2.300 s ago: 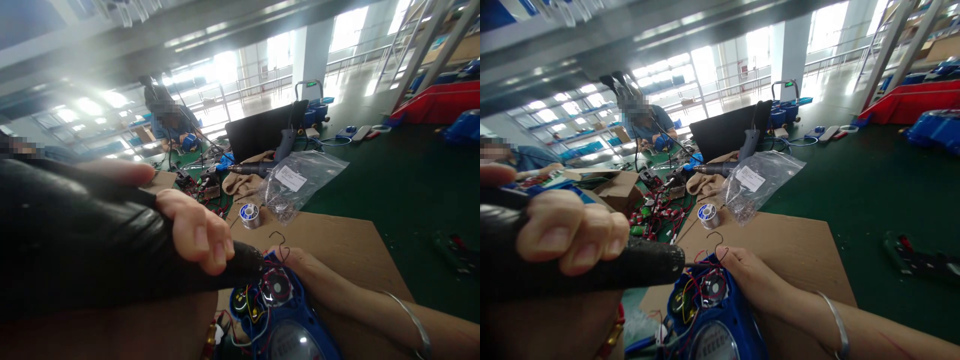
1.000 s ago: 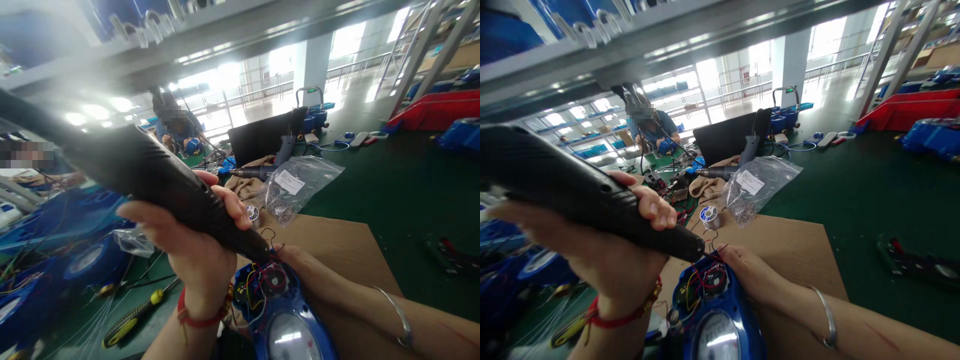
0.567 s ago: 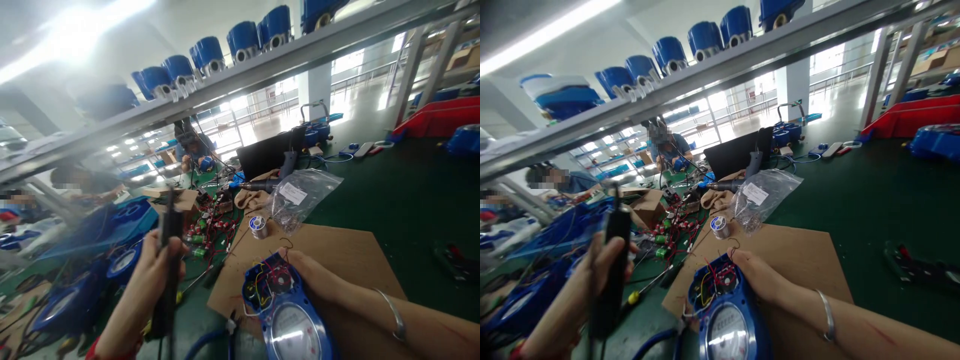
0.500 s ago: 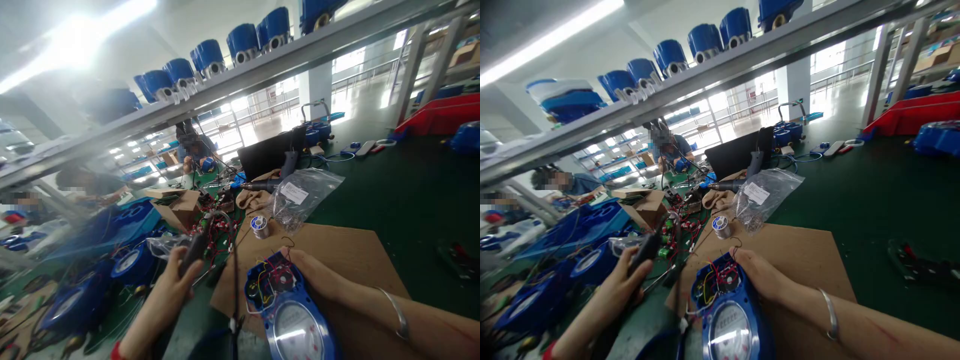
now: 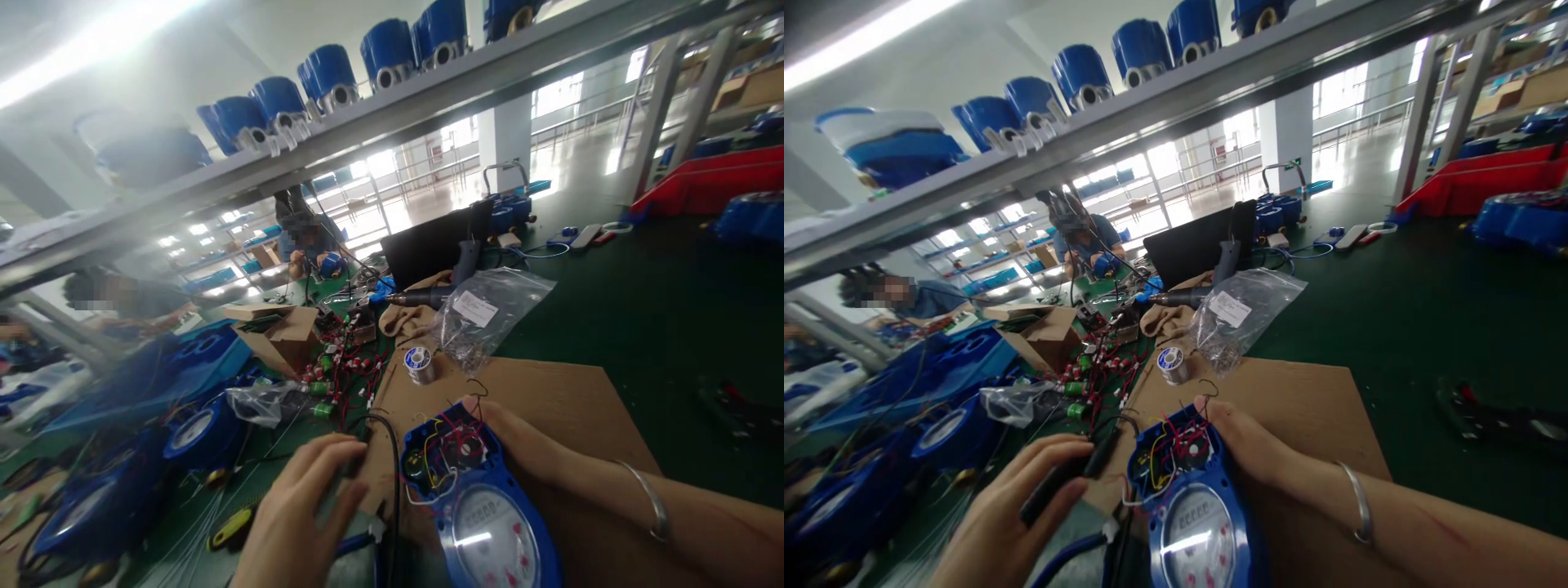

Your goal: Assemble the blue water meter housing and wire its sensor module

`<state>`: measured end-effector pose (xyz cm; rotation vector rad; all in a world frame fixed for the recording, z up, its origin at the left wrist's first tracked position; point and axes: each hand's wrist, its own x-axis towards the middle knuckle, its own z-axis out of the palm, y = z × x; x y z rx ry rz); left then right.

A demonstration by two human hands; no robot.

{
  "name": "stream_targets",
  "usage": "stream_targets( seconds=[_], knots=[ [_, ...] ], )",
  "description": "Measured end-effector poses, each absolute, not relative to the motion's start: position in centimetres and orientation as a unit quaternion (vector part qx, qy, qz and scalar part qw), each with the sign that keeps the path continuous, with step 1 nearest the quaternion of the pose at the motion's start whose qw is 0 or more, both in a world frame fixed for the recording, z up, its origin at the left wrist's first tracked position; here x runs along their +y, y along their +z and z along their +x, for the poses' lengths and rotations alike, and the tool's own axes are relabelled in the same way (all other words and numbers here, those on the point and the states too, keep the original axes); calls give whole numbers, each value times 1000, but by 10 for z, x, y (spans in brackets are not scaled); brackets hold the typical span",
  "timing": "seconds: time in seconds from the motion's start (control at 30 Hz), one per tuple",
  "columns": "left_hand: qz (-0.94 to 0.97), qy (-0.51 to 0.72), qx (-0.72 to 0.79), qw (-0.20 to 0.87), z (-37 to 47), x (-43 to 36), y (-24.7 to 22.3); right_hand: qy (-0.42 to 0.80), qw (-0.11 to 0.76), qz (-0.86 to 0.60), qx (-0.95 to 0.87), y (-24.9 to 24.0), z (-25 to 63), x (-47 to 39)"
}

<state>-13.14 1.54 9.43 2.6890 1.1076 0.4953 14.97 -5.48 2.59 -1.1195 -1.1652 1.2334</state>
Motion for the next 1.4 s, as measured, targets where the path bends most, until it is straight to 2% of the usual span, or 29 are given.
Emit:
stream_targets(
  seconds=[0.07,0.17,0.3,0.5,0.63,0.83,1.07,1.27,1.33,1.4],
  knots=[
    [944,147,260,142,-104,1,108,527,521,-465,-484,26,150,-55],
    [963,97,167,186,-69,-5,120,534,517,-459,-486,28,152,-55],
    [960,7,128,248,-48,8,126,524,522,-455,-496,32,153,-55],
    [924,-67,97,363,-43,28,144,531,506,-445,-514,31,152,-54],
    [913,-94,75,391,-37,36,151,532,507,-438,-517,30,152,-53],
    [940,-43,78,330,-26,33,128,548,513,-429,-503,31,152,-56],
    [948,55,30,311,-30,38,108,557,518,-418,-497,31,152,-55],
    [893,160,31,420,-33,35,96,570,512,-430,-479,33,154,-54],
    [886,173,44,427,-33,33,97,584,508,-425,-468,32,155,-55],
    [902,189,26,387,-36,33,100,583,510,-429,-466,30,155,-55]
  ],
)
